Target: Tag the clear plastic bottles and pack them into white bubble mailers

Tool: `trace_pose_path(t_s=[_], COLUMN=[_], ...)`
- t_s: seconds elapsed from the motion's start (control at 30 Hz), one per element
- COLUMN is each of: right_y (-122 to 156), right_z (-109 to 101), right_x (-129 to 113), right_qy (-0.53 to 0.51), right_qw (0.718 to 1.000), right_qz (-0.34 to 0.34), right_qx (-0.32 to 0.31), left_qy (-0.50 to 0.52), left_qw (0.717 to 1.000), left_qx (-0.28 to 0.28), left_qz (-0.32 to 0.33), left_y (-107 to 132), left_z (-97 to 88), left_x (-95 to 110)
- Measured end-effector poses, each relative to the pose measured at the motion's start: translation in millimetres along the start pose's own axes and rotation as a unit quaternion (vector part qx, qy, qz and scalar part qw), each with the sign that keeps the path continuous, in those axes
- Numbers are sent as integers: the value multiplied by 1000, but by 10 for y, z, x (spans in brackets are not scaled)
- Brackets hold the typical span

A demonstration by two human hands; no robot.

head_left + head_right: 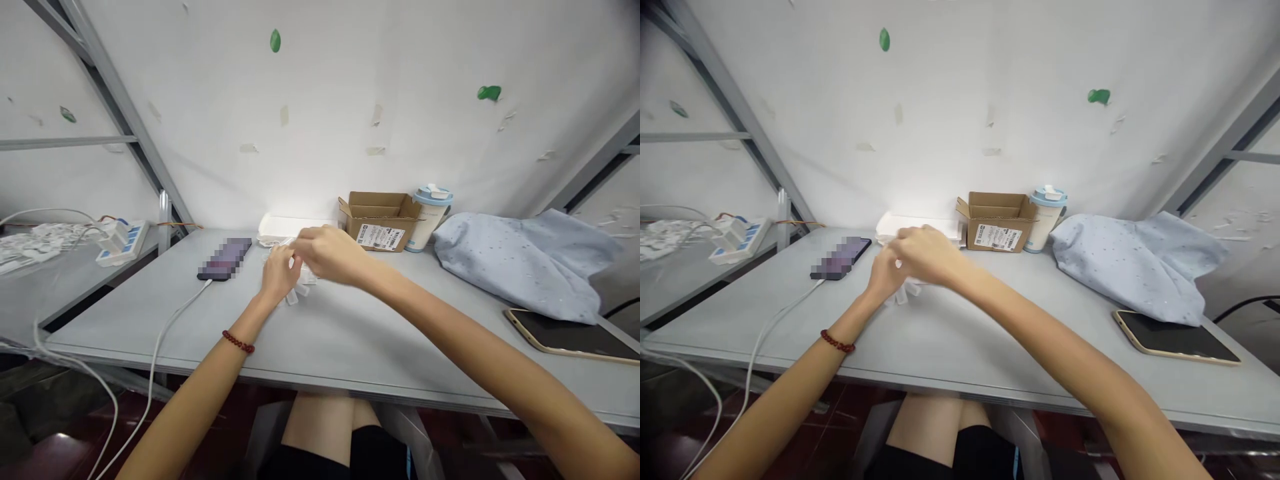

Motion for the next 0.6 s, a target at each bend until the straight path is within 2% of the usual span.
trace_pose_path(t_s=[0.1, 0.17, 0.23, 0.33, 0.6], right_y=[-174, -182, -180, -199, -163], right_z=[456, 772, 979, 1076, 1095], right_x=[672, 1013, 1238, 1374, 1448], right_qy=[90, 129, 145, 149, 144], right_qw=[986, 975, 968, 965, 962], right_qz=[116, 145, 164, 177, 198], right_qx=[-76, -107, -124, -125, -124], left_qy=[-33, -54, -68, -66, -21], left_qw=[999, 998, 997, 998, 1000], left_qx=[12, 14, 14, 7, 8], left_qz=[13, 26, 29, 22, 15], left_y=[-8, -5, 0, 6, 17], left_z=[-13, -7, -1, 7, 26], left_x=[1, 17, 31, 48, 85])
Point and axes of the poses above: each hand's wrist, its own y-axis away from the middle knuckle, its own z-axis out of the palm, x = y × z, the point moved 6 cm from there along -y, towards the middle knuckle, and after that the axes turned 1 degree about -x, right-handed, at the moved point
